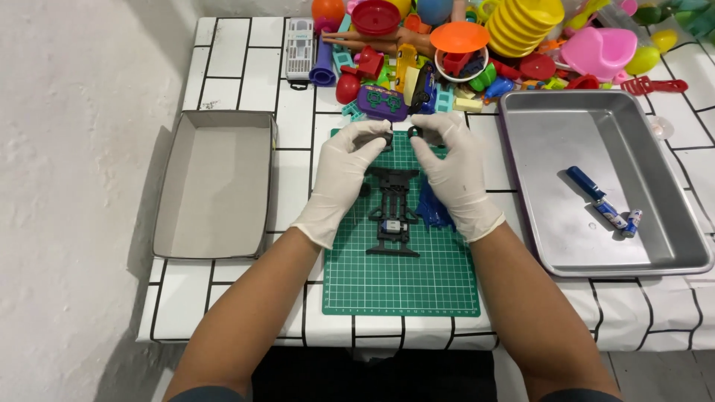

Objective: The person assembles a toy vehicle chassis on a green cutting mat. They insert a small green wheel, attach black wheels to the axles, and use a screwdriver to tighten screws on the chassis. The person wears white gloves throughout the process.

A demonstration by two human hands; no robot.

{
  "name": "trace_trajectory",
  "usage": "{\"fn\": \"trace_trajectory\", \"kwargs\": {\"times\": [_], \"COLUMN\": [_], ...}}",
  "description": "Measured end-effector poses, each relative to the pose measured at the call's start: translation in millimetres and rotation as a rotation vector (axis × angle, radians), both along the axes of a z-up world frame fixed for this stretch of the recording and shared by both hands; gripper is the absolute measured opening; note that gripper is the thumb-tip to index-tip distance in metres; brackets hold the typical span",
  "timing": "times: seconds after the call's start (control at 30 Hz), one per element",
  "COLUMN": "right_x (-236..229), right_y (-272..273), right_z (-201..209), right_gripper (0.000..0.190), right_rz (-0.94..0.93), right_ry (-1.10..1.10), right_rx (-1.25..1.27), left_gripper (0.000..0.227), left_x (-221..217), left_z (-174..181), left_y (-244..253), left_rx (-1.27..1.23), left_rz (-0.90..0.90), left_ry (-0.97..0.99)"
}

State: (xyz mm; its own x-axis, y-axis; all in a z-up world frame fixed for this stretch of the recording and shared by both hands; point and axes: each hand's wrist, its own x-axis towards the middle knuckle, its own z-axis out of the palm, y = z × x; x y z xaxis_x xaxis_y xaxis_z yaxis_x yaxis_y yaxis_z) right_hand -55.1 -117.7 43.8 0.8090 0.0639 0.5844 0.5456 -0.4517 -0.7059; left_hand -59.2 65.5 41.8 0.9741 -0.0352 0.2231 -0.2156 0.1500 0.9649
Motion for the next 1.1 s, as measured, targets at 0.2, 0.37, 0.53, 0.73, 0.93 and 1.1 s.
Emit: {"fn": "trace_trajectory", "kwargs": {"times": [0.2,0.37,0.53,0.73,0.93,1.1], "right_x": [-24,-29,-33,-37,-39,-32], "right_y": [39,42,44,46,51,42], "right_z": [6,10,13,18,13,10], "right_gripper": [0.03,0.026,0.023,0.025,0.027,0.027], "right_rz": [0.241,0.26,0.273,0.238,0.121,0.226], "right_ry": [0.029,-0.01,-0.021,-0.08,-0.171,-0.039], "right_rx": [0.253,0.26,0.268,0.234,0.171,0.253], "left_gripper": [0.023,0.025,0.024,0.022,0.027,0.024], "left_x": [-13,-16,-19,-24,-32,-37], "left_z": [-11,-12,-10,0,9,15], "left_y": [18,17,20,21,13,13], "left_rx": [-0.205,-0.238,-0.257,-0.231,-0.248,-0.201], "left_rz": [-0.033,-0.059,-0.071,-0.061,-0.036,0.009], "left_ry": [-0.031,-0.058,-0.055,-0.061,-0.123,-0.152]}}
